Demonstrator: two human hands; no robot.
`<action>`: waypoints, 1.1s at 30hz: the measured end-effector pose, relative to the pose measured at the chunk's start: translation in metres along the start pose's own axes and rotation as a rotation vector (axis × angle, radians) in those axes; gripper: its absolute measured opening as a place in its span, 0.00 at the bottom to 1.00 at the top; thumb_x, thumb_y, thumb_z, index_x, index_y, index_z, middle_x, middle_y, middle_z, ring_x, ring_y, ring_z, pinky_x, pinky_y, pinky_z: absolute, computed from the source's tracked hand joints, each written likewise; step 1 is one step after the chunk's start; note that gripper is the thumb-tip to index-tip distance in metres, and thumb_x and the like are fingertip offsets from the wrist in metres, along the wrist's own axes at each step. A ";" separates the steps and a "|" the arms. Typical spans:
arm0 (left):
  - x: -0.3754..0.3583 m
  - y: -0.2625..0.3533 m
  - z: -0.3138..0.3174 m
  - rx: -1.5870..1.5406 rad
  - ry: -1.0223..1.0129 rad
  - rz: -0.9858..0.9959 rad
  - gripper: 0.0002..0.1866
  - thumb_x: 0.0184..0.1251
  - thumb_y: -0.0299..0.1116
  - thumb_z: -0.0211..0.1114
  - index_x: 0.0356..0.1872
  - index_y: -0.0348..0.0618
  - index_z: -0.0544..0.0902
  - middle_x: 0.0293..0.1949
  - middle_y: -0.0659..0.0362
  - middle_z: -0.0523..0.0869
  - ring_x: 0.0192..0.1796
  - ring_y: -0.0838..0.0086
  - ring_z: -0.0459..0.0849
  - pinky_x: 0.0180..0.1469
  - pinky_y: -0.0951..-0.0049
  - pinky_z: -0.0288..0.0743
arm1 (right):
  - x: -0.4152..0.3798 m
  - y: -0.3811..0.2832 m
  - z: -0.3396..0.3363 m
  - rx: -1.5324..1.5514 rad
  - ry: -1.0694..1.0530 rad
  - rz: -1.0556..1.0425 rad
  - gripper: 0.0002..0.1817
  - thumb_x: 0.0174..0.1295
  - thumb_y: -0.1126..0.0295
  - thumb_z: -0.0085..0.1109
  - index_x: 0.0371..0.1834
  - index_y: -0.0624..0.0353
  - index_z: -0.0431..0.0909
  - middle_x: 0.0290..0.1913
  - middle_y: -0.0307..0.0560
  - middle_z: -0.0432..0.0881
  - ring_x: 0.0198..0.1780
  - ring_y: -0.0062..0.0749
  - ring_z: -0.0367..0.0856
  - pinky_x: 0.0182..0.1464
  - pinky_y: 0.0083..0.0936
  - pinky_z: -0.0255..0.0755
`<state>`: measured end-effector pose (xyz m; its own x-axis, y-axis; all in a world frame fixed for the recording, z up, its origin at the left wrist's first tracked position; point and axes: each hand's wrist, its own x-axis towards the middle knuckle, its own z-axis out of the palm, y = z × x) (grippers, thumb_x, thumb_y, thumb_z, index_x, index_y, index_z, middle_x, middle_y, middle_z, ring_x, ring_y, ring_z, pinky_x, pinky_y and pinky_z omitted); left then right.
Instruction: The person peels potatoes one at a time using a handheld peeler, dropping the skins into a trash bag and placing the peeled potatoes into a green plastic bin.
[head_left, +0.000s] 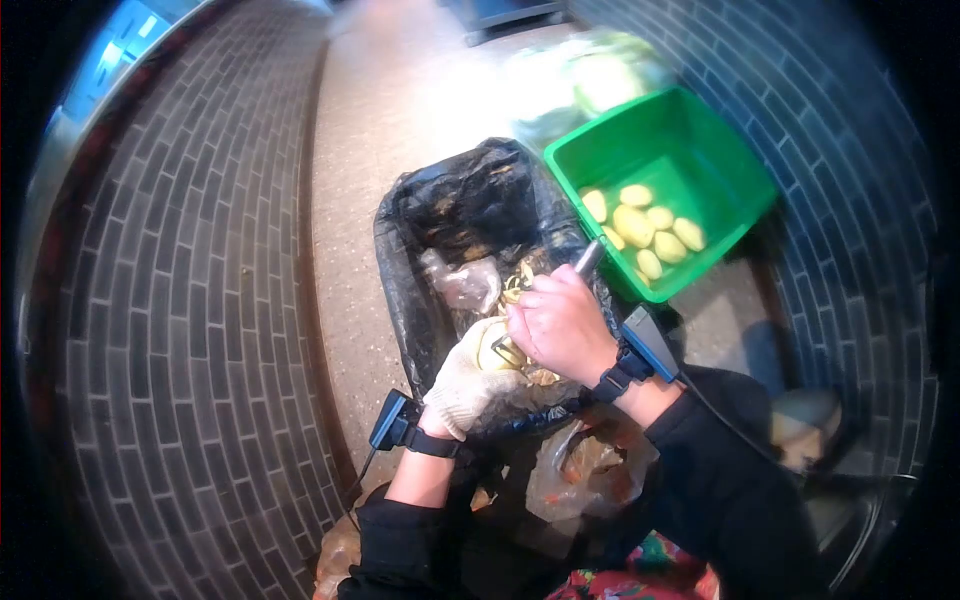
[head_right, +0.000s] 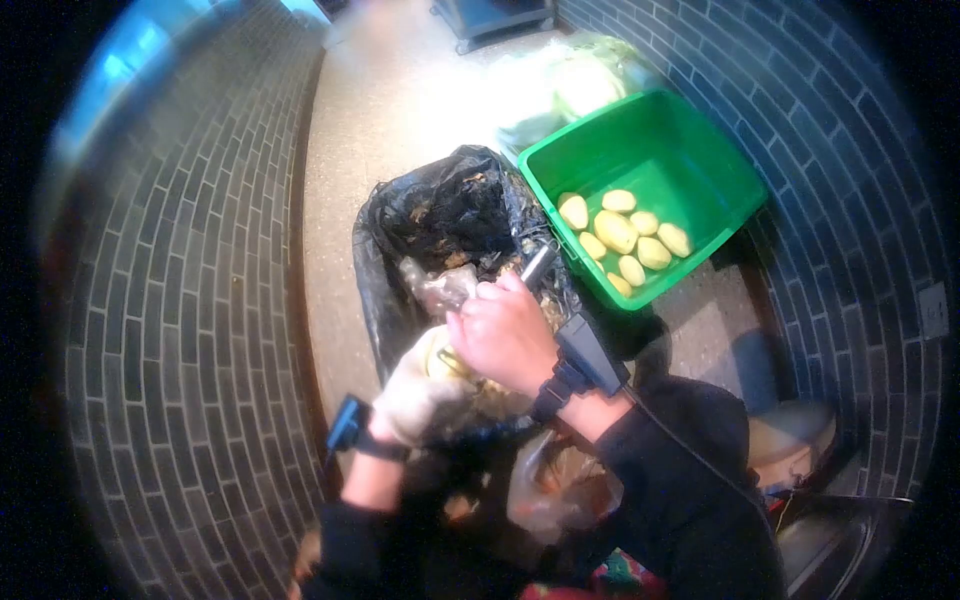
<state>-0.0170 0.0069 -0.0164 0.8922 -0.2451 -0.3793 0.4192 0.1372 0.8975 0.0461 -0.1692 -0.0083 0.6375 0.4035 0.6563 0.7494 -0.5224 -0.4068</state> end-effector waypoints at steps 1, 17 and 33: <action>-0.001 -0.001 -0.001 -0.071 -0.009 -0.050 0.40 0.45 0.19 0.78 0.65 0.45 0.75 0.54 0.62 0.81 0.55 0.76 0.80 0.59 0.75 0.76 | -0.002 0.004 0.002 0.000 0.000 0.005 0.19 0.64 0.68 0.58 0.12 0.52 0.77 0.19 0.39 0.80 0.28 0.34 0.78 0.43 0.36 0.68; 0.000 0.006 0.010 0.131 -0.023 0.069 0.41 0.51 0.22 0.77 0.69 0.39 0.70 0.59 0.58 0.81 0.58 0.74 0.78 0.63 0.72 0.74 | -0.002 0.004 -0.004 -0.019 -0.025 0.076 0.18 0.64 0.69 0.58 0.13 0.55 0.77 0.20 0.39 0.79 0.30 0.36 0.76 0.41 0.36 0.66; 0.007 0.009 0.007 0.244 0.088 0.170 0.38 0.50 0.24 0.76 0.67 0.39 0.73 0.58 0.55 0.83 0.58 0.73 0.81 0.62 0.72 0.74 | 0.001 -0.001 -0.001 -0.021 0.066 0.077 0.18 0.61 0.71 0.59 0.12 0.53 0.76 0.19 0.38 0.79 0.29 0.35 0.76 0.41 0.37 0.67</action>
<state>-0.0081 -0.0008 -0.0095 0.9618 -0.1529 -0.2272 0.2191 -0.0682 0.9733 0.0460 -0.1693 -0.0067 0.6793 0.3114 0.6645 0.6944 -0.5658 -0.4447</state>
